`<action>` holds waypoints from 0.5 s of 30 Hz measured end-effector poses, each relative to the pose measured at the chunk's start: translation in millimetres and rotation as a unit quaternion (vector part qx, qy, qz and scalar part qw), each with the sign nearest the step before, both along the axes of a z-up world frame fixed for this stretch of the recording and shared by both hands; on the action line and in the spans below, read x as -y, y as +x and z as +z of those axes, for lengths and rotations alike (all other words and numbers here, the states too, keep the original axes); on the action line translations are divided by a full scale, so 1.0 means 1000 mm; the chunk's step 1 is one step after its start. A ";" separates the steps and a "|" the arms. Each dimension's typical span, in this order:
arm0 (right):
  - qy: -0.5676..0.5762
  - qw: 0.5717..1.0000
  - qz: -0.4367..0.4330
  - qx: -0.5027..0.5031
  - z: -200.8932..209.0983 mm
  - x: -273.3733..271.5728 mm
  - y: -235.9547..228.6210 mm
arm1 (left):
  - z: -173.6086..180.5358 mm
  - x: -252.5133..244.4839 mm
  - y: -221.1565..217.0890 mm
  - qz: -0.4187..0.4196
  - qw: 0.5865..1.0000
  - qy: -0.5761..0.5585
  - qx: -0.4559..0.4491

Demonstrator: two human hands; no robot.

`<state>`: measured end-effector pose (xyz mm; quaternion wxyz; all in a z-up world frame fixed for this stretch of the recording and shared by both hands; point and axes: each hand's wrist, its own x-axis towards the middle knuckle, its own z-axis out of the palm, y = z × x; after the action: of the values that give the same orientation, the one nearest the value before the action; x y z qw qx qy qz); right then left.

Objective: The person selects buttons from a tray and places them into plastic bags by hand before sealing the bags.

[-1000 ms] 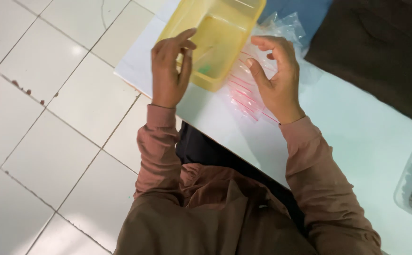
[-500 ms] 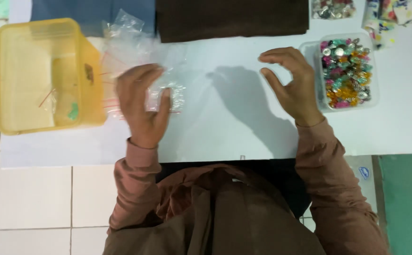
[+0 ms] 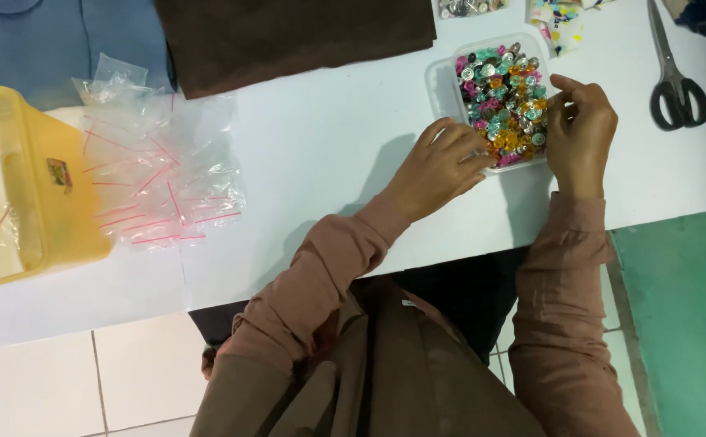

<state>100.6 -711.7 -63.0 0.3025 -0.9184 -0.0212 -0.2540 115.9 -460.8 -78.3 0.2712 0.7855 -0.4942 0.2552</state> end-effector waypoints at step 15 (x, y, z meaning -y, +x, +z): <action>-0.061 0.998 -0.022 0.004 0.035 -0.040 -0.026 | -0.016 -0.017 -0.004 -0.056 0.996 -0.075 -0.009</action>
<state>74.3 -671.5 -28.2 0.2400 -0.9344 -0.0180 -0.2627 112.2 -443.6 -94.2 0.3475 0.7365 -0.5144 0.2688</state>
